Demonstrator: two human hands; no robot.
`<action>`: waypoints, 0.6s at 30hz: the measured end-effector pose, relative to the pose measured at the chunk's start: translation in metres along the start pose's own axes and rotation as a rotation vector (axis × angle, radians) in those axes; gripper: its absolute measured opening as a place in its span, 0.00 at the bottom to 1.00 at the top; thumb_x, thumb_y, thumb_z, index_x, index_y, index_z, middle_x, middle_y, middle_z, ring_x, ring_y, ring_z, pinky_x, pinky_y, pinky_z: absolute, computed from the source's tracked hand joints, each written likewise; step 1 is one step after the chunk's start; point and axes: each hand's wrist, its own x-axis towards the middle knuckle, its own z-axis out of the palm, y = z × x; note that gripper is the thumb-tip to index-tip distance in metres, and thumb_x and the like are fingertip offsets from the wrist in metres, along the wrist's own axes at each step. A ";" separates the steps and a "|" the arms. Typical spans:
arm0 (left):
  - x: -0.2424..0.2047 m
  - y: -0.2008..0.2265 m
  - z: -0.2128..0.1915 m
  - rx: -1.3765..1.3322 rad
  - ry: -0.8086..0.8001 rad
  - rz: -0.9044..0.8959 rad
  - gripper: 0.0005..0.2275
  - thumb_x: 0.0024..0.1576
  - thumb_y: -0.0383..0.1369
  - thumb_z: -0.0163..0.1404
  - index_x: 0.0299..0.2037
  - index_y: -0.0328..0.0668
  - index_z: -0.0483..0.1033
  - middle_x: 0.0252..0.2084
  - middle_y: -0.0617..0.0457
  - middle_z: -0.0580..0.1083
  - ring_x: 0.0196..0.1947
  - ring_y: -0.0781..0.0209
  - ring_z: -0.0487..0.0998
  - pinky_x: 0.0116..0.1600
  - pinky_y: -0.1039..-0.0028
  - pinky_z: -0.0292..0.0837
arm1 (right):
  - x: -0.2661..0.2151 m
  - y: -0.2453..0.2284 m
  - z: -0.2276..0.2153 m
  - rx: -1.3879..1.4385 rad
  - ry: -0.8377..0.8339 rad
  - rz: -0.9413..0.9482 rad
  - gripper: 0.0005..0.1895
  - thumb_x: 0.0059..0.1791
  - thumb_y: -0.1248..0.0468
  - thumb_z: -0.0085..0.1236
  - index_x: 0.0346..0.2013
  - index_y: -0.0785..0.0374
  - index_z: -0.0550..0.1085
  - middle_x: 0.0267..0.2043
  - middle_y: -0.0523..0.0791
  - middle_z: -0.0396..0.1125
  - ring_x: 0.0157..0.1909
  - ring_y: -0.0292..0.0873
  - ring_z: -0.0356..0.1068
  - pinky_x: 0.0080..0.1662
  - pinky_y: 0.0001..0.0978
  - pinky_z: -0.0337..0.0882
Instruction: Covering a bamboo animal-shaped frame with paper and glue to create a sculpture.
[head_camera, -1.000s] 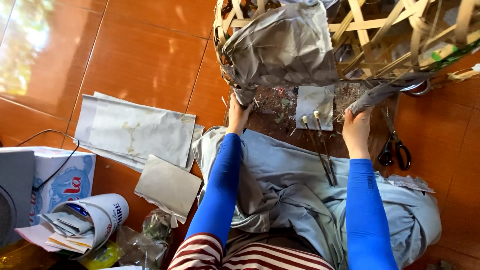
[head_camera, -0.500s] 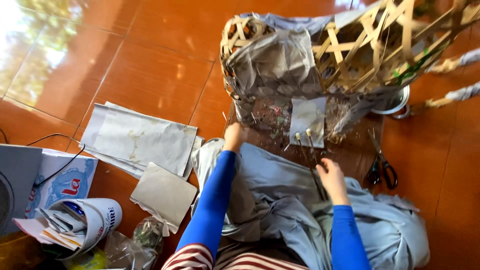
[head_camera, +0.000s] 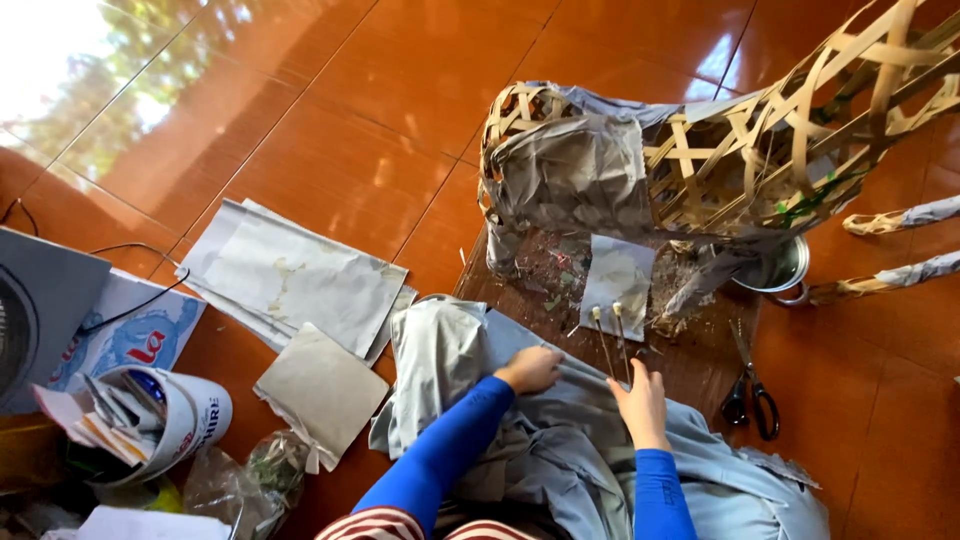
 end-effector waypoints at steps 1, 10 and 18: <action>0.005 -0.011 0.007 -0.075 0.125 0.056 0.16 0.55 0.39 0.52 0.48 0.38 0.79 0.42 0.38 0.79 0.45 0.38 0.79 0.50 0.53 0.75 | 0.001 -0.004 -0.002 0.000 -0.072 0.067 0.37 0.44 0.51 0.68 0.65 0.55 0.67 0.50 0.59 0.67 0.52 0.64 0.69 0.51 0.52 0.72; 0.008 -0.017 0.012 -0.147 0.276 0.099 0.15 0.55 0.39 0.53 0.46 0.36 0.79 0.43 0.38 0.79 0.45 0.38 0.79 0.51 0.54 0.74 | 0.003 0.003 0.009 -0.010 -0.201 0.125 0.40 0.45 0.57 0.65 0.70 0.56 0.61 0.52 0.62 0.68 0.54 0.66 0.70 0.51 0.54 0.72; 0.014 -0.021 0.017 -0.201 0.253 0.054 0.15 0.56 0.40 0.52 0.47 0.39 0.78 0.41 0.37 0.79 0.44 0.37 0.79 0.49 0.52 0.74 | 0.013 0.016 0.001 0.002 -0.104 0.132 0.25 0.50 0.59 0.53 0.62 0.59 0.72 0.48 0.61 0.73 0.52 0.65 0.73 0.52 0.55 0.73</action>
